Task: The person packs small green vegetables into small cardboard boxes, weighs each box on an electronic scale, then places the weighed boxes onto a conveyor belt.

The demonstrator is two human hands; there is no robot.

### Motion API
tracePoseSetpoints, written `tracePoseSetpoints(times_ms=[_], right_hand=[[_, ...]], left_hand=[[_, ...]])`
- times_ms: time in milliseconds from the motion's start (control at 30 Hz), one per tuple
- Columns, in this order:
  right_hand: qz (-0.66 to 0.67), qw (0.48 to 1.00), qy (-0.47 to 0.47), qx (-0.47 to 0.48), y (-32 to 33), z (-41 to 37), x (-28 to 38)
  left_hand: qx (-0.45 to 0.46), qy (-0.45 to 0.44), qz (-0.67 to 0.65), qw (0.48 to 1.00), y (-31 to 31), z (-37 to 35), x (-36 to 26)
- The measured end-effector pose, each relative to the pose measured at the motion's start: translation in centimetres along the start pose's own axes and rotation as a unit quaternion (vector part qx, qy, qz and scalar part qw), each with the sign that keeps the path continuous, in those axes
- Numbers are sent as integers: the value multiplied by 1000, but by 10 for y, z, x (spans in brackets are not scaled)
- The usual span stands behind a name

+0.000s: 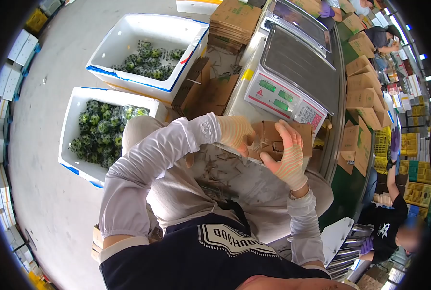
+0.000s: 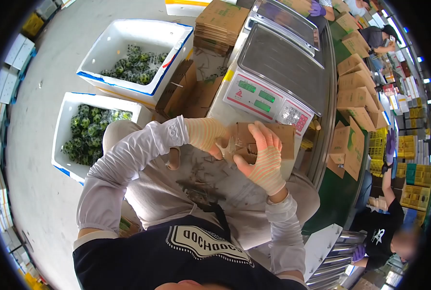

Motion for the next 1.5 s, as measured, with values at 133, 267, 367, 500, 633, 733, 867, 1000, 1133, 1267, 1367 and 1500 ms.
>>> tracePoseSetpoints(times_ms=[133, 267, 367, 500, 633, 733, 867, 1000, 1133, 1267, 1367, 1500], right_hand=[[5, 1000, 1, -2, 0, 0, 0], [-2, 1000, -7, 0, 0, -1, -1], [10, 1000, -5, -6, 0, -1, -1], [8, 1000, -5, -6, 0, -1, -1], [6, 1000, -1, -7, 0, 0, 0], [4, 1000, -3, -8, 1, 0, 0], [5, 1000, 1, -13, 0, 0, 0], [5, 1000, 5, -15, 0, 0, 0], [3, 1000, 2, -12, 0, -1, -1], [9, 1000, -1, -8, -1, -1, -1], [17, 1000, -2, -4, 0, -1, -1], [7, 1000, 5, 3, -1, 0, 0]], left_hand=[[40, 67, 107, 991, -25, 11, 6], [-63, 79, 42, 994, -39, 13, 8], [-113, 63, 20, 991, -42, 16, 9], [-134, 67, -5, 989, -40, 12, 8], [-138, 113, -2, 984, -39, 13, 6], [-155, 118, -9, 981, -48, 17, 10], [-239, 85, -55, 966, -53, 13, 10], [-218, 136, -50, 965, -64, 10, 15], [-213, 177, -265, 924, -78, -5, 24], [-308, 109, -297, 897, -65, -13, 10], [-360, 36, -255, 897, -59, -16, 0], [-413, 4, -151, 898, -62, -14, -4]])
Point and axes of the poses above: each hand's wrist, its own z-axis towards the middle knuckle, its own y-axis out of the back of the hand, x = y × z, the point moved 5 cm from there along z, towards the middle knuckle, and after that the axes turned 10 degrees about z, right-handed, at the moved point
